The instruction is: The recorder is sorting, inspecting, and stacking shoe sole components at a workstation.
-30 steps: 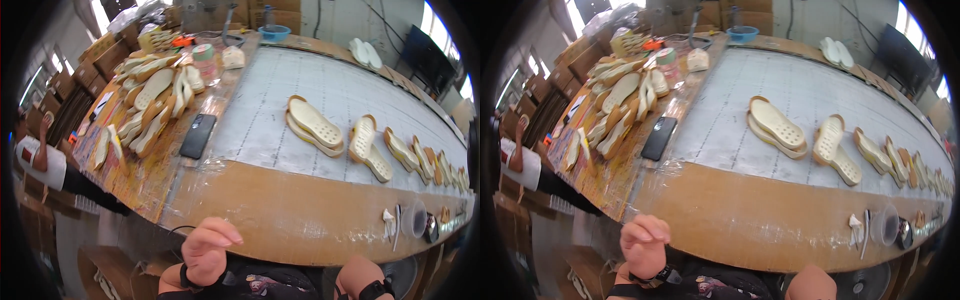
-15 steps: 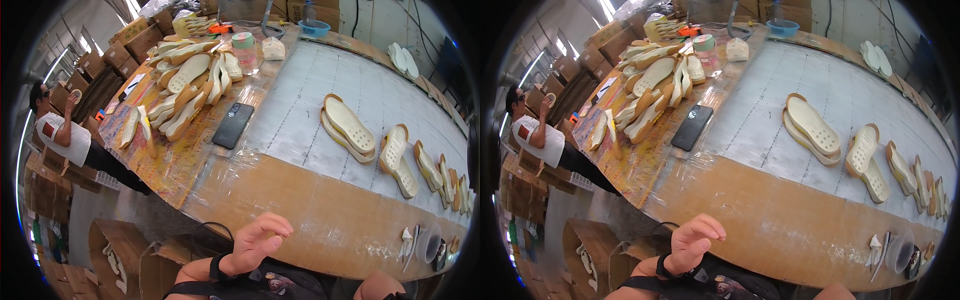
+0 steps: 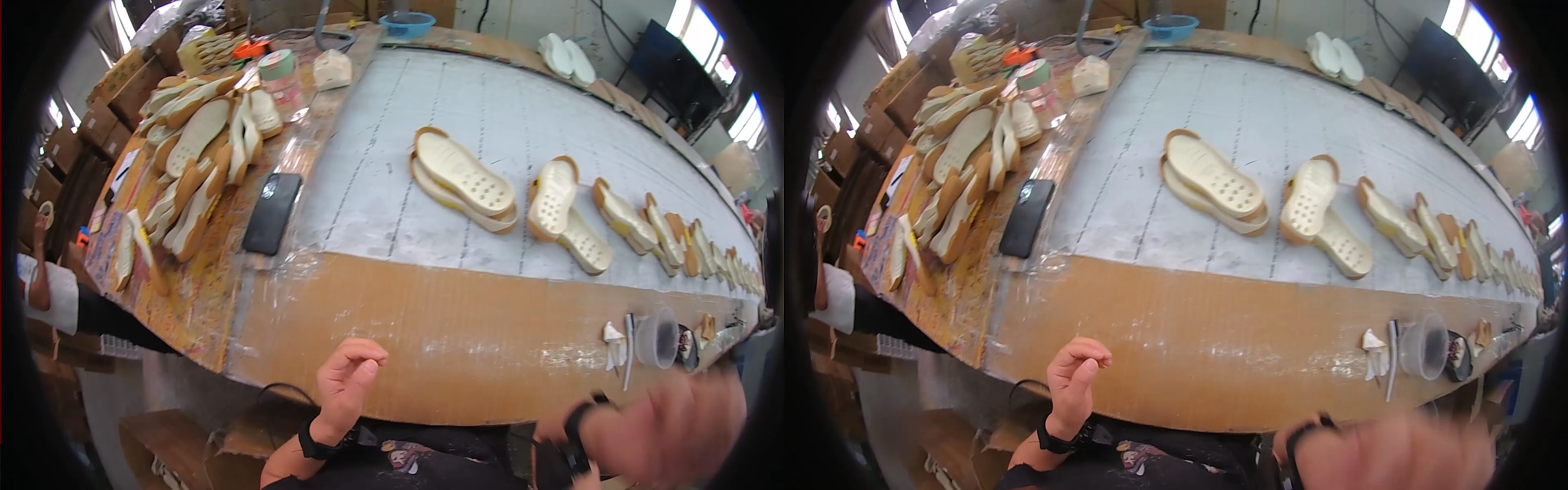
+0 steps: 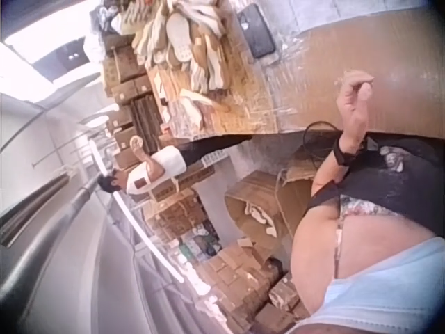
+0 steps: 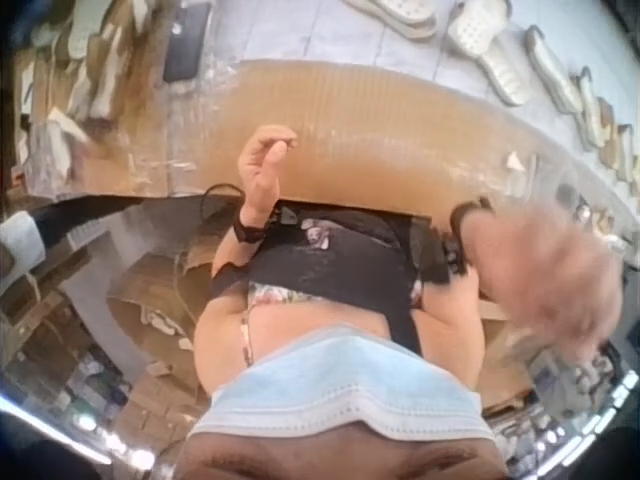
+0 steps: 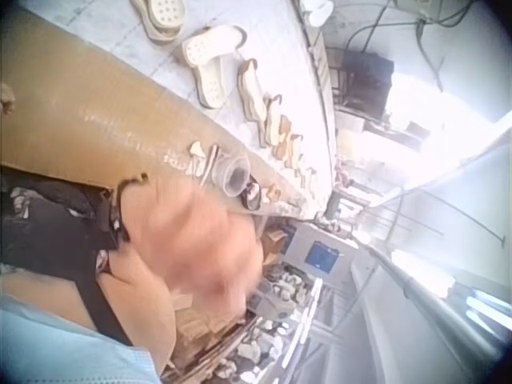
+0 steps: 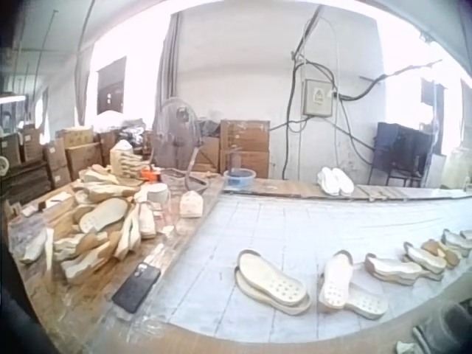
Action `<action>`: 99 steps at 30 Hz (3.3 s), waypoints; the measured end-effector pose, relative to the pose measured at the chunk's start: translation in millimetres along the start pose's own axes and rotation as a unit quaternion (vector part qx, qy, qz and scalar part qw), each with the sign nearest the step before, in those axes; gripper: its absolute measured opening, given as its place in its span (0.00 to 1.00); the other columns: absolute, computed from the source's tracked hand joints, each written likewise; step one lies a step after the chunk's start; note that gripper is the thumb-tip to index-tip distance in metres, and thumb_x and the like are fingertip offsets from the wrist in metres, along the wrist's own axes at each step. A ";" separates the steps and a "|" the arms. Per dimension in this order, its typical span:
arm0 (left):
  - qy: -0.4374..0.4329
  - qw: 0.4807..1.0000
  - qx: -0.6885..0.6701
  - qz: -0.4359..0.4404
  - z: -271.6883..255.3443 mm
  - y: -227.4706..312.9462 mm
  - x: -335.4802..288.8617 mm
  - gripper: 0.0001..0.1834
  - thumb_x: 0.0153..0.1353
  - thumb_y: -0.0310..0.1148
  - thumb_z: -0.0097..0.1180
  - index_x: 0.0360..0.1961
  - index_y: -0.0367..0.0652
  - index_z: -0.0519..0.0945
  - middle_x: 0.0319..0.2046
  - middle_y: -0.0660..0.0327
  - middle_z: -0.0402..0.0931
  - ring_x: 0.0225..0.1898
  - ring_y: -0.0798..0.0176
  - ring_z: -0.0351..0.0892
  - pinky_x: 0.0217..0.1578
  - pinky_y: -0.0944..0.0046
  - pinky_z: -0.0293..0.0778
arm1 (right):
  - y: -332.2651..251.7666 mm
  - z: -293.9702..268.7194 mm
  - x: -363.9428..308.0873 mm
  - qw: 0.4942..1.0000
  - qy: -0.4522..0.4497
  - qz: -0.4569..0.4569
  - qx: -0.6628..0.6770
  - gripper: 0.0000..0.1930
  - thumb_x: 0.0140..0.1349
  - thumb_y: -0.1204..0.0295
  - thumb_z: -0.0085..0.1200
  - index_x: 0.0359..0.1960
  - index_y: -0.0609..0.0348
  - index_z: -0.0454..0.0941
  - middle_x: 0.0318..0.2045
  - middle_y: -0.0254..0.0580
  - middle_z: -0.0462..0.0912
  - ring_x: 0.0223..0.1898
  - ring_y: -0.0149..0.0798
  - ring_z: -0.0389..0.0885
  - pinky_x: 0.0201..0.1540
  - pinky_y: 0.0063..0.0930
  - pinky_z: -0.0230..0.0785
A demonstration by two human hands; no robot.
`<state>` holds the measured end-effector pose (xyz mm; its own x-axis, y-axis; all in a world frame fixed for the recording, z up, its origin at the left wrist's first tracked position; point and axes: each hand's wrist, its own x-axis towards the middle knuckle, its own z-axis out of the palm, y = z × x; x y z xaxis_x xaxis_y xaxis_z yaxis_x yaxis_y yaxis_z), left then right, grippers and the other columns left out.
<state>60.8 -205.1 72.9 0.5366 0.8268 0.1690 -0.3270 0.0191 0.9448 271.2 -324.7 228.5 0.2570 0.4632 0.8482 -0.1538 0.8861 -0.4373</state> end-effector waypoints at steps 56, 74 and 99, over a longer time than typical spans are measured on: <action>-0.006 0.990 0.077 0.117 37.2 -10.9 -15.9 0.37 0.54 0.17 0.47 0.62 0.36 0.42 0.59 0.46 0.52 0.59 0.56 0.56 0.57 0.61 0.54 | 106.4 -18.9 -168.8 0.762 0.261 0.554 0.211 0.27 0.59 0.70 0.43 0.59 0.64 0.52 0.54 0.46 0.64 0.54 0.40 0.65 0.56 0.33 0.58; 0.087 0.983 -0.159 0.021 34.9 -11.7 0.8 0.33 0.61 0.32 0.45 0.62 0.39 0.43 0.59 0.55 0.53 0.58 0.60 0.56 0.56 0.59 0.56 | 90.2 -7.3 -145.2 0.851 0.155 0.470 -0.177 0.25 0.60 0.69 0.45 0.58 0.59 0.54 0.55 0.48 0.62 0.54 0.42 0.64 0.55 0.33 0.57; 0.093 0.991 0.025 -0.097 -9.0 -46.8 1.4 0.30 0.57 0.24 0.45 0.61 0.38 0.50 0.52 0.56 0.62 0.50 0.62 0.66 0.51 0.65 0.63 | 130.5 -95.2 -129.8 0.818 0.025 0.347 -0.457 0.16 0.58 0.69 0.47 0.48 0.58 0.70 0.42 0.52 0.75 0.43 0.49 0.75 0.43 0.35 0.67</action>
<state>69.9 -199.7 26.4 0.4319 0.8994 -0.0676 -0.1899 0.1639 0.9680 308.7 -267.5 32.8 0.4530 0.8407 0.2966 0.4929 0.0410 -0.8691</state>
